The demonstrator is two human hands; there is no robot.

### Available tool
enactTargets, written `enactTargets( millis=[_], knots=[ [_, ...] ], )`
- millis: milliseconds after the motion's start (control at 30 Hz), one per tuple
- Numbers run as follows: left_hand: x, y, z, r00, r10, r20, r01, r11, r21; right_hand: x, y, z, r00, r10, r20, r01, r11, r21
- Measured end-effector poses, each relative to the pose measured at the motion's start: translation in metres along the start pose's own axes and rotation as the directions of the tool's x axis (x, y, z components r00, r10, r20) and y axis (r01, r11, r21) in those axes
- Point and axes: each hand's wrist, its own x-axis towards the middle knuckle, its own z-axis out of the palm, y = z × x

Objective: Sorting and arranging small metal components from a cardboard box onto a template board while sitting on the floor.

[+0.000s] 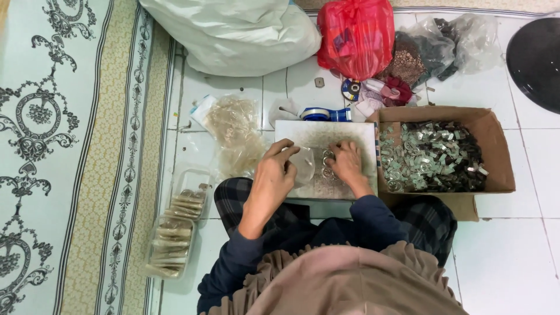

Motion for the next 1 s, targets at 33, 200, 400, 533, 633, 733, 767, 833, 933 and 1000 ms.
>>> enactTargets(
  millis=[33, 200, 400, 533, 633, 733, 767, 833, 933, 1000],
  knots=[
    [0.005, -0.013, 0.009, 1.000, 0.008, 0.021, -0.008, 1.000, 0.026, 0.001, -0.001, 0.006, 1.000, 0.009, 0.027, -0.008, 0.999, -0.042],
    [0.022, -0.078, 0.051, 0.998, 0.000, 0.066, -0.008, 0.992, 0.125, 0.001, -0.005, 0.011, 1.000, -0.017, 0.023, 0.018, 0.996, -0.082],
    [0.015, -0.040, 0.035, 0.997, -0.020, 0.072, 0.023, 0.999, -0.033, -0.003, -0.005, -0.009, 0.998, 0.058, 0.022, -0.061, 0.987, 0.147],
    [0.018, -0.044, 0.035, 0.997, -0.009, 0.079, 0.010, 1.000, -0.019, -0.021, -0.020, -0.051, 0.970, 0.237, -0.054, -0.140, 0.726, 0.674],
    [0.026, -0.051, 0.043, 0.997, 0.003, 0.080, -0.005, 1.000, 0.014, -0.046, -0.054, -0.119, 0.950, 0.269, -0.158, -0.024, 0.569, 0.822],
    [0.030, -0.058, 0.051, 0.997, 0.005, 0.074, -0.007, 1.000, 0.029, -0.064, -0.080, -0.151, 0.958, 0.195, -0.210, 0.064, 0.569, 0.820],
    [0.035, -0.060, 0.053, 0.998, 0.013, 0.064, -0.016, 0.999, 0.037, -0.064, -0.086, -0.154, 0.957, 0.143, -0.254, 0.127, 0.580, 0.805],
    [0.038, -0.065, 0.057, 0.998, 0.013, 0.060, -0.016, 0.999, 0.049, -0.060, -0.094, -0.153, 0.954, 0.103, -0.282, 0.170, 0.588, 0.791],
    [0.033, -0.054, 0.046, 0.999, 0.007, 0.048, -0.008, 0.999, 0.034, -0.049, -0.079, -0.143, 0.946, 0.106, -0.307, 0.192, 0.581, 0.791],
    [0.021, -0.034, 0.028, 0.999, 0.001, 0.035, -0.002, 1.000, 0.009, -0.038, -0.057, -0.126, 0.940, 0.146, -0.308, 0.175, 0.568, 0.804]
  ],
)
